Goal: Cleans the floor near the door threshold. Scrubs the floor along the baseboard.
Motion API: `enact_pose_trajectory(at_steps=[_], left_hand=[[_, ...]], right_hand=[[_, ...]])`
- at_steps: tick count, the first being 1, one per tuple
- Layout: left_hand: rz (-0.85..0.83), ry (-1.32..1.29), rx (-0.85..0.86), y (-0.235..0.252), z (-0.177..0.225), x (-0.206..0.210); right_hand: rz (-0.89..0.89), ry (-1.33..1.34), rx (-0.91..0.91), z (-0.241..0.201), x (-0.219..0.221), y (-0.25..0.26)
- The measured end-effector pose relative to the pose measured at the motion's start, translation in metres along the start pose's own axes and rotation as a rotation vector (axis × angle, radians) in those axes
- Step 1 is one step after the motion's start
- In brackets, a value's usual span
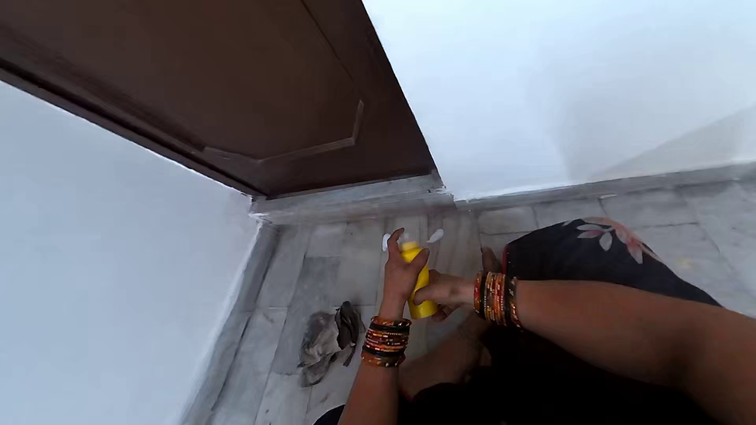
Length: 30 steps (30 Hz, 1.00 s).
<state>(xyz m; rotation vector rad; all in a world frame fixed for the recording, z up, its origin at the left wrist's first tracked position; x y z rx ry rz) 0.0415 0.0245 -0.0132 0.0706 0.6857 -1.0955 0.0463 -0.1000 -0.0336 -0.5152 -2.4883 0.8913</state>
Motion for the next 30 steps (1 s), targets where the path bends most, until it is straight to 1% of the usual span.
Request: enact_pose_trajectory(at_steps=[4,6,12,15,23,25,27,30], left_hand=[[-0.068,-0.118,-0.026,-0.004,-0.012,0.0],[-0.062,-0.141,-0.042,-0.007,-0.016,0.0],[0.052,-0.083,-0.019,-0.015,-0.004,-0.003],[0.11,-0.067,0.007,-0.015,-0.005,-0.003],[0.215,-0.036,-0.012,-0.01,-0.012,-0.01],[0.198,-0.04,-0.058,-0.006,-0.021,-0.012],[0.145,-0.018,-0.095,-0.002,-0.031,-0.015],[0.107,0.076,-0.123,-0.003,-0.035,-0.023]], right_hand=[[-0.02,-0.018,0.024,-0.003,-0.002,-0.002],[-0.041,-0.032,0.038,-0.001,0.0,-0.001],[-0.045,-0.08,-0.006,-0.001,0.002,-0.001],[-0.024,-0.088,-0.016,-0.002,0.001,-0.001],[-0.015,-0.073,-0.053,-0.005,-0.002,0.007],[-0.031,-0.067,-0.04,-0.007,-0.004,0.006],[-0.048,-0.107,-0.03,-0.009,-0.004,0.004],[-0.069,-0.291,-0.059,-0.014,-0.004,0.003]])
Point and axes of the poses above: each hand's wrist, its own y-axis towards the middle knuckle, its own x-axis out of the palm, z = x × y, the point moved 5 cm from there along y, towards the middle knuckle, and after that the axes turned 1 degree about -z, right-handed, at the moved point
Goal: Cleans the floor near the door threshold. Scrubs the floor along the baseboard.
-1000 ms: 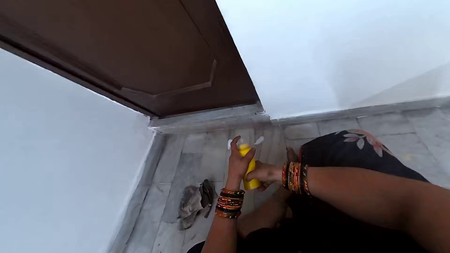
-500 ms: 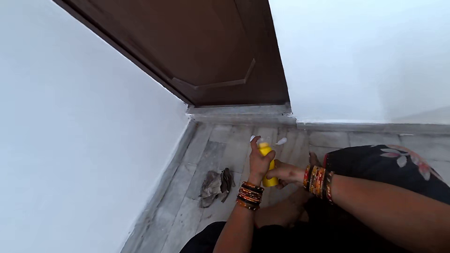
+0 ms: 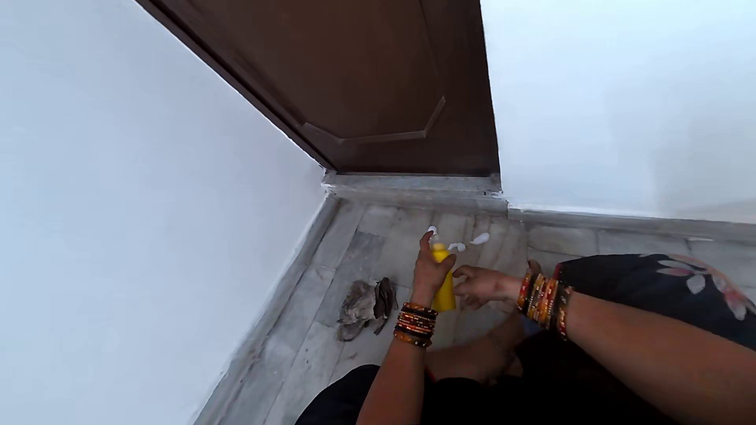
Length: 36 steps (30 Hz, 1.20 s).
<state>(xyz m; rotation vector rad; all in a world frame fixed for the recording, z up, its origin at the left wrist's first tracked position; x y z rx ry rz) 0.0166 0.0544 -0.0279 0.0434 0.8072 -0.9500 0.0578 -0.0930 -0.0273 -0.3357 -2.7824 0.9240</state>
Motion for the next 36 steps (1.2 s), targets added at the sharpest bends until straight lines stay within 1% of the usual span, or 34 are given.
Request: enact_pose_trajectory(at_steps=[2,5,8,10,13,16,20,23,26,28,30,33,36], left_hand=[[0.03,0.038,-0.012,-0.002,-0.001,-0.014],[0.137,0.071,-0.033,0.005,-0.003,-0.047],[0.224,0.131,-0.03,0.034,-0.001,-0.078],[0.259,0.178,-0.018,0.06,0.0,-0.096],[0.294,0.234,-0.008,0.086,0.013,-0.118],[0.313,0.32,-0.016,0.108,0.026,-0.131],[0.34,0.344,-0.021,0.124,0.038,-0.141],[0.358,0.272,-0.027,0.123,0.037,-0.15],[0.364,0.122,0.047,0.112,0.03,-0.16],[0.349,0.063,0.088,0.1,0.021,-0.17],[0.345,0.036,0.092,0.083,0.001,-0.184],[0.407,0.041,0.045,0.048,-0.048,-0.214],[0.545,0.051,-0.077,-0.006,-0.107,-0.249]], right_hand=[[-0.019,-0.228,-0.037,-0.005,0.0,-0.002],[-0.052,-0.603,-0.088,-0.015,0.003,-0.01],[-0.116,-0.878,-0.106,-0.009,0.01,-0.01],[-0.171,-0.998,-0.09,-0.001,0.011,-0.006],[-0.231,-1.03,-0.065,0.0,0.01,-0.005],[-0.224,-0.984,-0.09,-0.003,0.004,-0.002],[-0.206,-0.949,-0.088,-0.002,-0.005,0.002],[-0.21,-0.947,-0.067,-0.001,-0.006,0.004],[-0.201,-0.939,-0.07,-0.003,-0.007,0.003],[-0.175,-0.931,-0.069,-0.005,-0.01,0.001],[-0.152,-0.943,-0.065,-0.002,-0.012,0.003],[-0.135,-0.994,-0.056,0.005,-0.014,0.011],[-0.129,-1.043,-0.048,0.009,-0.013,0.014]])
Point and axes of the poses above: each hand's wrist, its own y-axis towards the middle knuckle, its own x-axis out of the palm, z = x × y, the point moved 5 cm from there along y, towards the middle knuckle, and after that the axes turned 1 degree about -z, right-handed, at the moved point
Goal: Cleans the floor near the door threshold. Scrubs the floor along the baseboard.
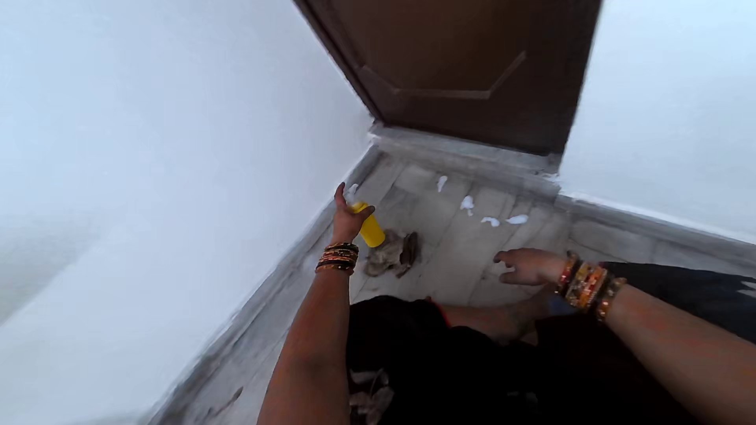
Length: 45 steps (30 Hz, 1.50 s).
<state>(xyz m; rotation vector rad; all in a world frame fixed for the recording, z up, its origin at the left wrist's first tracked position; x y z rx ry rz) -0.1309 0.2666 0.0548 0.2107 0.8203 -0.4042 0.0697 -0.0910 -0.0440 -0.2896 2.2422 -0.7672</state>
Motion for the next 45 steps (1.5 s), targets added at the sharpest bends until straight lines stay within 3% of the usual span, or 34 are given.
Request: enact_pose_trajectory(at_steps=[5,10,15,19,22,24,27,30,34,37,40,45], left_hand=[[0.233,0.097,-0.223,-0.057,-0.117,-0.084],[0.333,0.139,-0.382,-0.125,-0.203,-0.125],[0.328,0.062,-0.469,-0.157,-0.227,-0.14],[0.275,-0.129,-0.371,-0.158,-0.24,-0.158],[0.384,-0.334,-0.349,-0.176,-0.254,-0.168],[0.387,-0.192,-0.473,-0.201,-0.268,-0.162],[0.101,0.263,-0.609,-0.238,-0.292,-0.124],[0.003,0.543,-0.632,-0.265,-0.293,-0.093],[0.042,0.624,-0.646,-0.263,-0.28,-0.103],[-0.091,0.533,-0.641,-0.236,-0.258,-0.131],[-0.341,0.296,-0.472,-0.2,-0.228,-0.152],[-0.361,0.014,-0.289,-0.147,-0.126,-0.136]], right_hand=[[-0.033,-0.065,0.027,0.003,0.007,0.005],[-0.039,-0.074,0.046,0.011,0.011,0.005],[-0.036,-0.078,0.056,0.031,0.021,0.014],[-0.035,-0.085,0.064,0.039,0.025,0.017],[-0.005,-0.09,0.05,0.044,0.025,0.017],[-0.007,-0.092,0.058,0.041,0.024,0.016],[-0.008,-0.1,0.084,0.031,0.024,0.009],[-0.019,-0.127,0.088,0.028,0.024,0.007],[-0.01,-0.163,0.07,0.031,0.019,0.006],[0.034,-0.197,0.061,0.025,-0.002,-0.012],[0.153,-0.146,-0.041,0.017,-0.036,-0.042],[0.428,-0.12,-0.125,0.034,-0.088,-0.077]])
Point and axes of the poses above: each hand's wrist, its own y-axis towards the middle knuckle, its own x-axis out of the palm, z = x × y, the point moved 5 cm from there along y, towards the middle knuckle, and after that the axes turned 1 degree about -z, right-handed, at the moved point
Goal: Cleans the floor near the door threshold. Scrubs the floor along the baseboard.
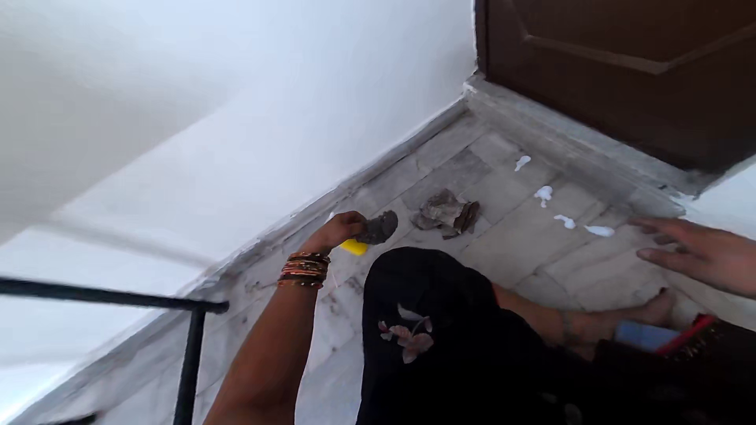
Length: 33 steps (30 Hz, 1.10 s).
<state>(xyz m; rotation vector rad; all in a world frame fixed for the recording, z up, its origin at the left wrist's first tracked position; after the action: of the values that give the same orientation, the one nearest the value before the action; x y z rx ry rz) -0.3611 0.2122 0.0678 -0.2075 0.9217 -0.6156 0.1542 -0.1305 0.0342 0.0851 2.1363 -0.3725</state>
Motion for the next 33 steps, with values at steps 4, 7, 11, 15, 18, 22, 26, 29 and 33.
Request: enact_pose_trajectory(at_steps=[4,7,11,15,18,22,26,29,33], left_hand=[[-0.085,-0.021,0.146,0.055,0.085,0.046],[-0.178,0.207,0.239,0.1,0.147,0.105],[-0.225,0.368,0.407,0.129,0.221,0.203],[-0.163,0.415,0.695,0.133,0.261,0.296],[-0.21,0.544,0.859,0.126,0.261,0.349],[-0.343,0.769,0.865,0.109,0.246,0.381],[-0.268,0.666,0.935,0.099,0.254,0.393],[-0.349,0.737,0.899,0.101,0.246,0.416],[-0.34,0.988,0.749,0.113,0.227,0.417]], right_hand=[[-0.041,0.007,0.112,0.024,-0.003,-0.004],[-0.189,0.09,0.174,0.023,0.01,-0.005],[-0.274,0.189,0.173,0.017,0.01,0.008],[-0.176,0.253,0.179,0.031,-0.008,0.013],[-0.073,0.265,0.217,0.05,-0.024,0.006],[0.079,0.125,0.217,0.047,-0.054,-0.026],[0.268,0.087,0.069,0.039,-0.076,-0.069],[0.291,0.07,0.082,0.056,-0.074,-0.077],[0.137,0.092,0.185,0.076,-0.051,-0.069]])
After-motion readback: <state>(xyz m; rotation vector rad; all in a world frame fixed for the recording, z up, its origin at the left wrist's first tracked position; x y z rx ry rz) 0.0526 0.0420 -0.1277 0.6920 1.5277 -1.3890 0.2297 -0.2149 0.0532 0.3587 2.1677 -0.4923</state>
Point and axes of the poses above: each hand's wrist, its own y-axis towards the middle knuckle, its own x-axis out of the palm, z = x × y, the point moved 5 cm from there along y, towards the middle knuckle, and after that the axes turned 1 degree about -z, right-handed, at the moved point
